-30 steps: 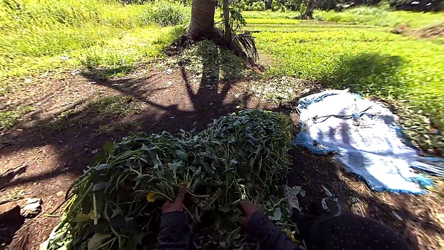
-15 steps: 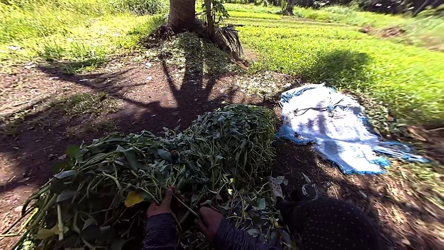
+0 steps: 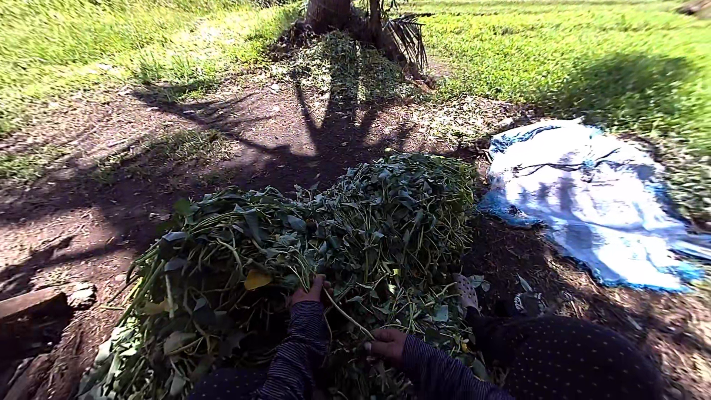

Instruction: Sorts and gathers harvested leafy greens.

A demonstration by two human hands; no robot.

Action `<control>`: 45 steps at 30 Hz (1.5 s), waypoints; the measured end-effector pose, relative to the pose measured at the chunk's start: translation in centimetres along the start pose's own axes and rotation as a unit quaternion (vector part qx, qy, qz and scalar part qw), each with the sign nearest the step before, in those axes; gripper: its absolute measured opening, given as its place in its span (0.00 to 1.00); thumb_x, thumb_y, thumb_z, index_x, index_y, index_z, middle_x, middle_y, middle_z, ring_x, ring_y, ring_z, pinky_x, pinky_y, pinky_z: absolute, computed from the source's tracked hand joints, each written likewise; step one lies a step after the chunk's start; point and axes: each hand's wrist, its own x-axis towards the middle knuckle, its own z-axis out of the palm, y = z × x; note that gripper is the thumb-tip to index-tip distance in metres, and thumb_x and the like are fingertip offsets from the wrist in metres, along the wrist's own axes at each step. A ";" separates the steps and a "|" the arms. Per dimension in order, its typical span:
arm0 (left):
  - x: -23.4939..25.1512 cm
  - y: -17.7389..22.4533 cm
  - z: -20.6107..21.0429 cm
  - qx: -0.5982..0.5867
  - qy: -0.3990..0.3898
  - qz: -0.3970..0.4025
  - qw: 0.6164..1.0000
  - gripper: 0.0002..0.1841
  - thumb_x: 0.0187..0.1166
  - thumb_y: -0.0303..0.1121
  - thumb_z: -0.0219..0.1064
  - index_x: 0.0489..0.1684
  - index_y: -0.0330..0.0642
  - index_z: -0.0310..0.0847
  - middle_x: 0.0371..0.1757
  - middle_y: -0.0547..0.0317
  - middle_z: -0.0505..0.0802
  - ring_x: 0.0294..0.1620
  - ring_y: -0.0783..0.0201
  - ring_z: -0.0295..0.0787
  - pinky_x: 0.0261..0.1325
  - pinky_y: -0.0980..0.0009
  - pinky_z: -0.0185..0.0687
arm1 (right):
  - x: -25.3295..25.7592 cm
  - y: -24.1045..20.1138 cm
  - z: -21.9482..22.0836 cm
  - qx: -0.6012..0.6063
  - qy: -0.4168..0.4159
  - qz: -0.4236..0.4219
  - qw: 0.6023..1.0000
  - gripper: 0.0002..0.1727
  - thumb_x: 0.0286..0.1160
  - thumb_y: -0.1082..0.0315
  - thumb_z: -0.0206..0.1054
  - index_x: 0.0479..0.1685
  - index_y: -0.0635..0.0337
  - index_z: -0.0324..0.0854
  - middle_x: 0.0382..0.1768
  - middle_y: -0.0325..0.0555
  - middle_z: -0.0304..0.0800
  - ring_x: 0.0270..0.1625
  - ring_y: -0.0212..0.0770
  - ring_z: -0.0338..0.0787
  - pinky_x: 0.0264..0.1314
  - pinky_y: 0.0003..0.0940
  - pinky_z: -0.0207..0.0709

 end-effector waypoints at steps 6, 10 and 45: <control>-0.1 0.0 0.2 -0.035 -0.009 -0.011 0.999 0.13 0.89 0.34 0.63 0.56 0.31 0.77 0.31 0.52 0.93 0.24 0.61 0.93 0.25 0.67 0.90 | 0.2 -0.7 0.4 0.393 0.028 -0.061 0.917 0.17 0.93 0.65 0.43 0.63 0.64 0.72 0.36 0.47 0.91 0.40 0.44 0.93 0.51 0.43 0.88; -0.1 -0.1 -0.1 -0.042 -0.002 -0.005 0.999 0.12 0.89 0.33 0.62 0.55 0.30 0.77 0.29 0.52 0.93 0.23 0.61 0.93 0.24 0.67 0.90 | -0.6 -2.5 0.3 0.180 0.080 -0.028 0.980 0.12 0.94 0.66 0.53 0.57 0.69 0.73 0.33 0.46 0.84 0.32 0.39 0.88 0.45 0.37 0.86; -0.1 -3.7 -0.8 0.135 -0.084 0.047 0.986 0.15 0.71 0.29 0.79 0.54 0.35 0.87 0.42 0.52 0.94 0.36 0.64 0.92 0.44 0.63 0.89 | 4.9 -5.4 -0.8 -0.233 0.225 -0.197 0.925 0.18 0.78 0.69 0.66 0.64 0.64 0.85 0.63 0.63 0.87 0.63 0.57 0.90 0.68 0.55 0.82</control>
